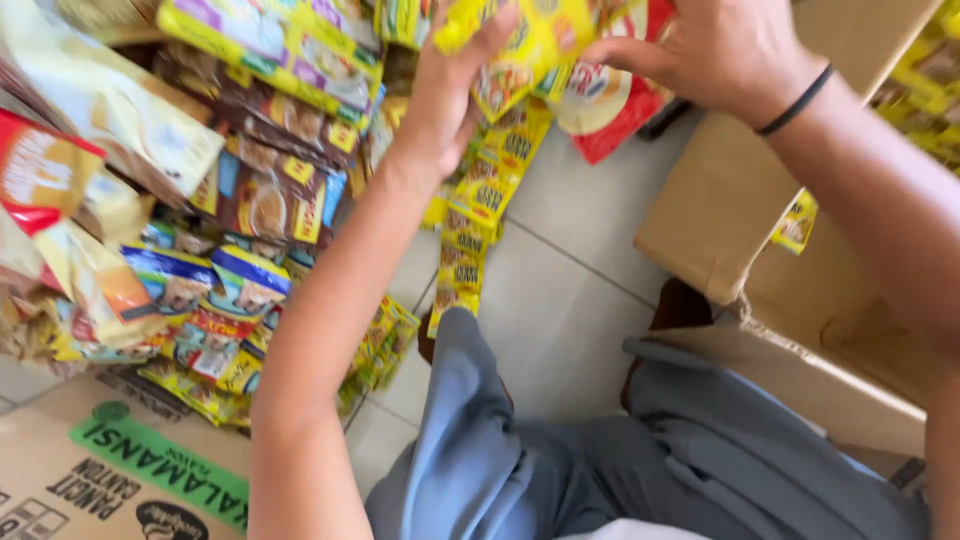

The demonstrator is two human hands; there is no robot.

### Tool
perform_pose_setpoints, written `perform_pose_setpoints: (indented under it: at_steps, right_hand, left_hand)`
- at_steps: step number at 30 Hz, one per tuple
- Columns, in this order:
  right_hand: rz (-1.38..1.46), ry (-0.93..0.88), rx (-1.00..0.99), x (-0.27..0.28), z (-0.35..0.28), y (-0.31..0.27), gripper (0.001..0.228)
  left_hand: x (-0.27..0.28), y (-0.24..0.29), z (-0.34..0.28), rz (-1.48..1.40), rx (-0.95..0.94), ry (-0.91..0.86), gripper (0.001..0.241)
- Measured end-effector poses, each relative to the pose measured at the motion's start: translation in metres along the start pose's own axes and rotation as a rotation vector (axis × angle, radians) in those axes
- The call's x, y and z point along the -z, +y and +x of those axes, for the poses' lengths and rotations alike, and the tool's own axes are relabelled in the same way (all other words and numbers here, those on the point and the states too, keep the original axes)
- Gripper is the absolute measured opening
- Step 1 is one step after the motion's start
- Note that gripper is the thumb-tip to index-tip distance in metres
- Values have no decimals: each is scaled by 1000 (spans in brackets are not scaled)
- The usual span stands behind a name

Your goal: Packing various grocery sachets and bottles from a pile on the floor into cardboard boxes.

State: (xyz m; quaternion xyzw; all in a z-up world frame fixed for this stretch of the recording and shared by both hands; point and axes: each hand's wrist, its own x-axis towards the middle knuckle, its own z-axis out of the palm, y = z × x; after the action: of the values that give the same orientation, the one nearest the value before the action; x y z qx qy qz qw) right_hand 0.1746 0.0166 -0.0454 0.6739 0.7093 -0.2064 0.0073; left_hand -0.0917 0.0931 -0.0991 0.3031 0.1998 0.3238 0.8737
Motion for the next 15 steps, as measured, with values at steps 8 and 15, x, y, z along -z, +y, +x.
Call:
perform_pose_setpoints:
  at_steps: [8,15]
  right_hand:
    - [1829,-272,119,-10,1,-9,72]
    - [1274,57,-107,-35,3,10,58]
  left_hand:
    - [-15,11,-18,357,-54,48,67]
    - [2,-1,-15,489,-96,237,65]
